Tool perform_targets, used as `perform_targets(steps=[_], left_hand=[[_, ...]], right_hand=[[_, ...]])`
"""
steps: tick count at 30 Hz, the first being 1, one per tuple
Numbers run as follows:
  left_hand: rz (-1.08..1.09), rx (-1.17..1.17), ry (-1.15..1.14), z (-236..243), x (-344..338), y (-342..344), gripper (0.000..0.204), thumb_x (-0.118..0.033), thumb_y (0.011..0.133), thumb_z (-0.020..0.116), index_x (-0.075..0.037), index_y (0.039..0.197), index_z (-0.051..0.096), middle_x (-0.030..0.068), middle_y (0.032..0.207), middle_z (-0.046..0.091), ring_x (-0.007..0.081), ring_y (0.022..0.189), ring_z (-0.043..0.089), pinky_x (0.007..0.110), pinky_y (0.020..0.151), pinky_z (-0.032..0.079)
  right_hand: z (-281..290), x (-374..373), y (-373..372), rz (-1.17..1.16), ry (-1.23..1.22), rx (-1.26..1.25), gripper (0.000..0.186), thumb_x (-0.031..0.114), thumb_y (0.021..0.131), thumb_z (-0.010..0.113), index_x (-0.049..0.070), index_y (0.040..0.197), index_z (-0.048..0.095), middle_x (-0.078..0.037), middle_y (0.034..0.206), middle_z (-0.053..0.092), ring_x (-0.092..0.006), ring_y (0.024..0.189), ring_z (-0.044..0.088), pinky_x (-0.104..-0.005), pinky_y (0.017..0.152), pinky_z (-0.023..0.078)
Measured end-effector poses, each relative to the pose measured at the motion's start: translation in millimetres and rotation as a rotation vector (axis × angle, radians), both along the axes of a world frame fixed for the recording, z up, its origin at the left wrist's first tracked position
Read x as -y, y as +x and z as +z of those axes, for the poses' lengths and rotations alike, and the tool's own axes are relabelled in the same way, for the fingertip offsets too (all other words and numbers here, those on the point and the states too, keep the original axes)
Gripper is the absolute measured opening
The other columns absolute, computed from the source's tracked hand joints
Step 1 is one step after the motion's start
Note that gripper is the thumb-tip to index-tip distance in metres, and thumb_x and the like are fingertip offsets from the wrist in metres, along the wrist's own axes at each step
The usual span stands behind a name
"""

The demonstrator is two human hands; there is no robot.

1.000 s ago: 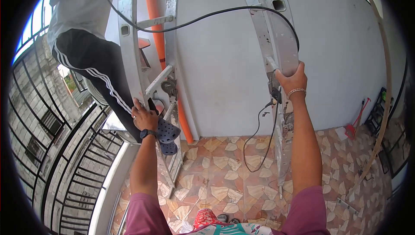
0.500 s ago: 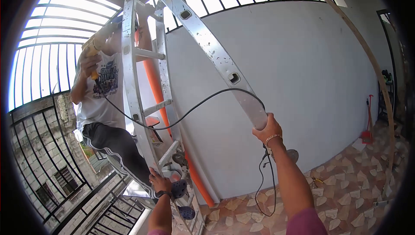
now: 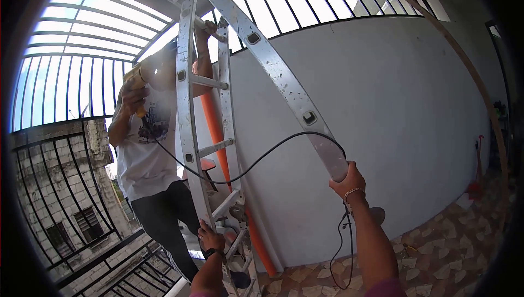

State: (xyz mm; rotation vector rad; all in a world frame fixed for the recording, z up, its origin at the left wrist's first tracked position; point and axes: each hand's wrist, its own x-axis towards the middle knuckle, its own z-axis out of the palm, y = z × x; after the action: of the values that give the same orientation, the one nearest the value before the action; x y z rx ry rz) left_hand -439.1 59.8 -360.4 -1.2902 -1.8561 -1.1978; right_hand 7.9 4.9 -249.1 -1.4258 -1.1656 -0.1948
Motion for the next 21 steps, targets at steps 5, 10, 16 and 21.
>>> perform_targets(steps=[5, 10, 16, 21], left_hand=[[0.006, 0.007, 0.021, -2.5, 1.9, 1.4, 0.076, -0.009, 0.062, 0.051, -0.005, 0.127, 0.011, 0.0209, 0.105, 0.035, 0.0381, 0.089, 0.042, 0.045, 0.072, 0.039], [0.007, 0.035, 0.006, -0.7, 7.8, -0.2, 0.069, -0.016, 0.066, 0.05, -0.005, 0.125, 0.017, 0.0211, 0.102, 0.039, 0.0377, 0.089, 0.043, 0.044, 0.07, 0.039], [0.017, 0.018, 0.0, 0.3, -0.4, 1.9, 0.074, -0.01, 0.062, 0.051, -0.004, 0.126, 0.014, 0.0207, 0.102, 0.038, 0.036, 0.092, 0.042, 0.045, 0.074, 0.037], [-0.032, 0.079, 0.001, 2.1, -4.9, -2.0, 0.08, -0.009, 0.058, 0.055, -0.005, 0.126, 0.013, 0.0213, 0.106, 0.035, 0.0373, 0.094, 0.04, 0.044, 0.075, 0.037]], right_hand=[[-2.1, 0.9, 0.2, -0.007, 0.016, -0.002, 0.06, 0.03, 0.053, 0.066, 0.004, 0.1, 0.039, -0.012, 0.09, 0.055, -0.029, 0.077, 0.056, -0.0397, 0.073, 0.04], [2.2, 8.3, -2.7, 0.005, -0.034, -0.009, 0.061, 0.03, 0.054, 0.066, 0.004, 0.101, 0.039, -0.013, 0.092, 0.055, -0.0288, 0.082, 0.056, -0.0392, 0.076, 0.041], [6.9, 14.5, -5.2, 0.026, -0.064, -0.081, 0.058, 0.025, 0.055, 0.066, 0.007, 0.102, 0.038, -0.013, 0.094, 0.054, -0.0294, 0.083, 0.055, -0.0371, 0.073, 0.045], [9.4, 14.0, -10.9, 0.046, -0.063, -0.074, 0.058, 0.024, 0.055, 0.066, 0.007, 0.102, 0.038, -0.014, 0.093, 0.054, -0.0301, 0.083, 0.055, -0.0372, 0.072, 0.045]])
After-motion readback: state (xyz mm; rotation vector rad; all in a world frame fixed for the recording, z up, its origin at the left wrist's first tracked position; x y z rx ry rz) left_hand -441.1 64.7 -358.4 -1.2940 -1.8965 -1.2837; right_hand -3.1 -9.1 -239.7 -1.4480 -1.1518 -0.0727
